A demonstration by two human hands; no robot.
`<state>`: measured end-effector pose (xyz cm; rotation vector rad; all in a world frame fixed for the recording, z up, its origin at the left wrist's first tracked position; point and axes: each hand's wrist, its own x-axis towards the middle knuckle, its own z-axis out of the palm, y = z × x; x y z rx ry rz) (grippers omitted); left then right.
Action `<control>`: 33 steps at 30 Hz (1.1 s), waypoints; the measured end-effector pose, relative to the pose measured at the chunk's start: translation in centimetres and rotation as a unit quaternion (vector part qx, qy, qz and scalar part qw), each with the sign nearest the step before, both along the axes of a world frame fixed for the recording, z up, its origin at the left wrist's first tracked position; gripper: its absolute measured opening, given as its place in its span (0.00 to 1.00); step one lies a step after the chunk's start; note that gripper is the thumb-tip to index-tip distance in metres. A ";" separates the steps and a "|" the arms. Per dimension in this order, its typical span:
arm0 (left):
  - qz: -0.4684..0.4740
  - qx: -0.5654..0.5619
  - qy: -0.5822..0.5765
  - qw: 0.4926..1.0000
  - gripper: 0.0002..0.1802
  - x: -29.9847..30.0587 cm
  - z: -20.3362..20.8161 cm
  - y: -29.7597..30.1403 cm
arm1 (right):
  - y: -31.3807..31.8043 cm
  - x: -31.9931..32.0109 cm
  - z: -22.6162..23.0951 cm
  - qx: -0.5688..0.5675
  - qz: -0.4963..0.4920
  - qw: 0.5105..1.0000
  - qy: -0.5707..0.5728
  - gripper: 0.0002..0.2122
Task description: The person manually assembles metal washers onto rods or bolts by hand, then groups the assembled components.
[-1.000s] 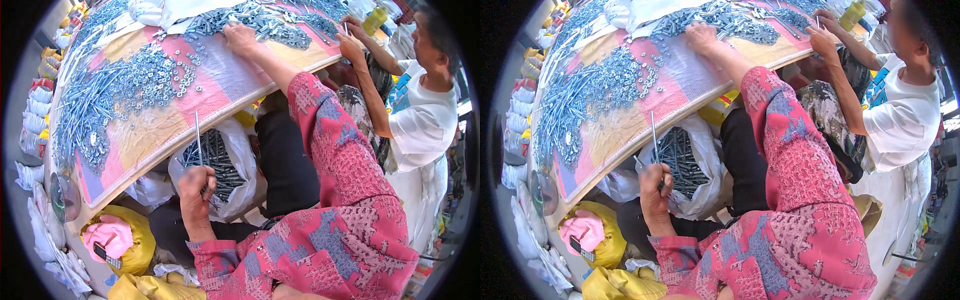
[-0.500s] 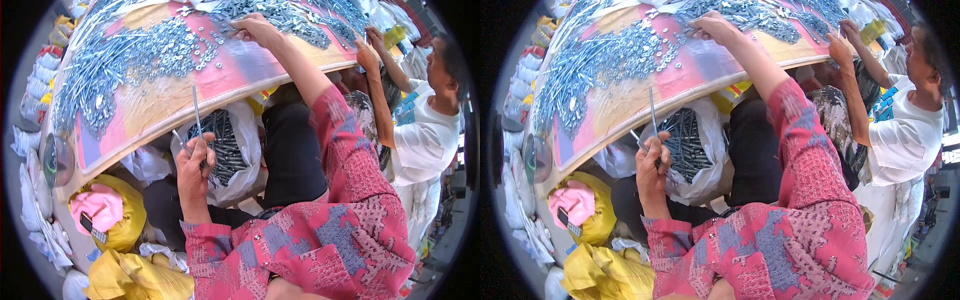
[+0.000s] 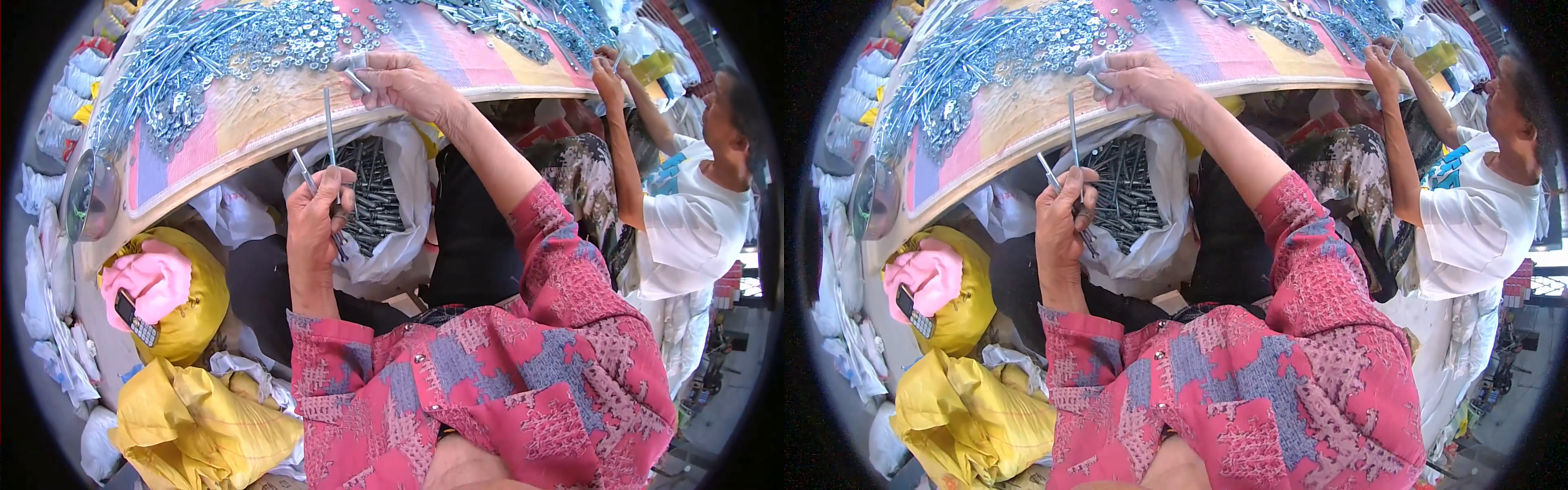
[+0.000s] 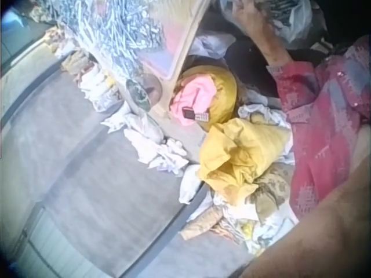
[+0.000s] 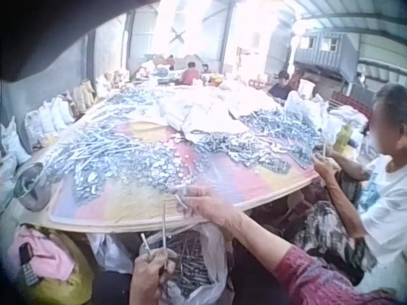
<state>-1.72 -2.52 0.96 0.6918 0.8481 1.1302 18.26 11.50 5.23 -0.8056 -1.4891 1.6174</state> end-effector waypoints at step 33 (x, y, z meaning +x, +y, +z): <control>0.023 0.014 -0.013 1.000 0.12 -3.9 -0.1 -3.0 | -1.0 -6.7 -0.5 0.027 -0.061 0.998 -0.019 0.11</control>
